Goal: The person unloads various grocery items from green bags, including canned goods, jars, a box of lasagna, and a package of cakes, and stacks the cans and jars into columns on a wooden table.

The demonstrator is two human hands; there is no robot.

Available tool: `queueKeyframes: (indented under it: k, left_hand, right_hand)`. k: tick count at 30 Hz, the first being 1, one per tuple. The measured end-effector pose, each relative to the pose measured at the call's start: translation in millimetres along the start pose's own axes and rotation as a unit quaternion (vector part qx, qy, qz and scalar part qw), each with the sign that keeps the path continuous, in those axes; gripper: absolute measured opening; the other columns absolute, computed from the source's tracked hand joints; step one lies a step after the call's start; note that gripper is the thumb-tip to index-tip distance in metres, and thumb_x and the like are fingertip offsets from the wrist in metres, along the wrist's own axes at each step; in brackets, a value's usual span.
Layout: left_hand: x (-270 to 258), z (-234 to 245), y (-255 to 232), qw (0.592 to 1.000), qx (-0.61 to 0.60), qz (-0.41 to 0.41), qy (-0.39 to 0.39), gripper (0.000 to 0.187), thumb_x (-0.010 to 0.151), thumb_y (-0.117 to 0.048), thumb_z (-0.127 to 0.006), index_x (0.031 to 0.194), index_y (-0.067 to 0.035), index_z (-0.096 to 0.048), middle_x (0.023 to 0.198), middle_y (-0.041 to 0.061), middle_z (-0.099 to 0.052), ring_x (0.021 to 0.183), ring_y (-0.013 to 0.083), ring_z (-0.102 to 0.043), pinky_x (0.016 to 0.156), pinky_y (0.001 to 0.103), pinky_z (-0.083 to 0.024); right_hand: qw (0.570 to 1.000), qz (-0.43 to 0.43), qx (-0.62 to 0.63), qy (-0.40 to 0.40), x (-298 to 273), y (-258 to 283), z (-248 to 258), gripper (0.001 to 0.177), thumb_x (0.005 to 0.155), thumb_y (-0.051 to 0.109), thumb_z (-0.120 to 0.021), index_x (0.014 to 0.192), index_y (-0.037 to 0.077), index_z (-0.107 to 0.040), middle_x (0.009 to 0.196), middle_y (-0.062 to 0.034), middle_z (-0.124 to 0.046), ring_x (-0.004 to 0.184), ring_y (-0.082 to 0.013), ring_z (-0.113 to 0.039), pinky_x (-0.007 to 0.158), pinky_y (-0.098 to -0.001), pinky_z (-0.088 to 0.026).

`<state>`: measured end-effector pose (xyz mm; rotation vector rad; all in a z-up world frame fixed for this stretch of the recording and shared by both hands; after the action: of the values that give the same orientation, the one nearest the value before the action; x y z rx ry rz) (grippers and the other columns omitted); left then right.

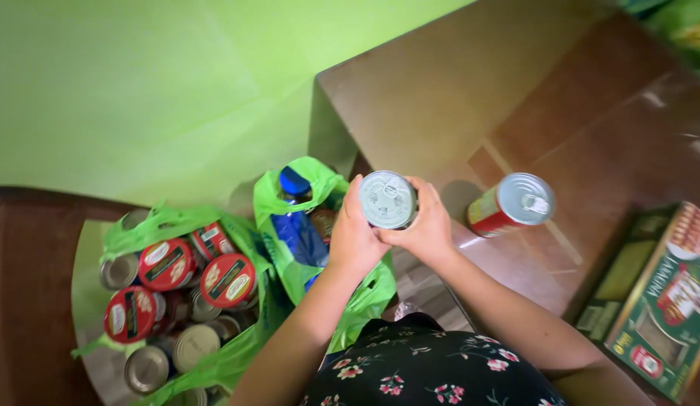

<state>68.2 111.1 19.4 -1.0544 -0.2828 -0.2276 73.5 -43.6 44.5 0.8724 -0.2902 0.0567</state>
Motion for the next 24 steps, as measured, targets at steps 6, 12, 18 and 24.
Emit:
queueKeyframes:
  k: [6, 12, 18, 24]
  left_hand:
    - [24.1, -39.9, -48.7, 0.998, -0.052, -0.018, 0.019, 0.111, 0.06, -0.032, -0.097, 0.147, -0.003, -0.035, 0.132, 0.021, -0.062, 0.119, 0.0375, -0.065, 0.099, 0.043, -0.054]
    - [34.5, -77.6, -69.0, 0.996, -0.055, 0.003, 0.07, 0.112, 0.058, -0.03, -0.096, 0.148, -0.005, -0.035, 0.136, 0.02, -0.06, 0.122, 0.0375, -0.062, 0.099, 0.044, -0.052]
    - [30.6, -101.2, -66.2, 0.995, -0.036, 0.034, 0.083, 0.111, 0.056, -0.03, -0.097, 0.146, -0.005, -0.037, 0.134, 0.021, -0.059, 0.122, 0.0366, -0.061, 0.1, 0.043, -0.051]
    - [32.3, -119.9, -66.0, 0.995, -0.057, 0.033, 0.077, 0.111, 0.057, -0.03, -0.097, 0.147, -0.005, -0.036, 0.136, 0.02, -0.059, 0.125, 0.0357, -0.06, 0.103, 0.043, -0.049]
  right_hand:
    - [0.988, 0.115, -0.096, -0.026, -1.3, -7.4, 75.7, 0.1, 0.058, 0.043, -0.096, 0.136, -0.003, -0.054, 0.13, -0.0243, -0.061, 0.124, -0.0416, -0.056, 0.106, -0.0494, -0.044]
    - [0.951, 0.1, -0.209, -0.206, -40.0, -57.6, 144.9, 0.084, 0.077, 0.026, -0.091, 0.146, 0.002, -0.051, 0.141, -0.0214, -0.062, 0.137, -0.0377, -0.054, 0.118, -0.0467, -0.043]
    - [0.985, -0.07, -0.027, -0.155, -30.3, -127.8, 140.9, 0.103, 0.062, 0.03, -0.094, 0.144, -0.006, -0.042, 0.131, -0.0228, -0.063, 0.126, -0.0313, -0.061, 0.106, -0.0417, -0.047]
    - [0.979, -0.129, -0.023, -0.16, -30.4, -133.7, 155.5, 0.098, 0.058, 0.029, -0.095, 0.137, -0.003, -0.047, 0.12, -0.0193, -0.07, 0.113, -0.0278, -0.069, 0.097, -0.0388, -0.053]
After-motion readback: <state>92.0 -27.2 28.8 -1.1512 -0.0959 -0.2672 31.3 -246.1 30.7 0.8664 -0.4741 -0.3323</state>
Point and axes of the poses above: each hand's wrist, its own x-axis towards the middle knuckle, its own z-axis out of the back of the hand, y = z × x, the point moved 7 cm from there along x, towards the middle knuckle
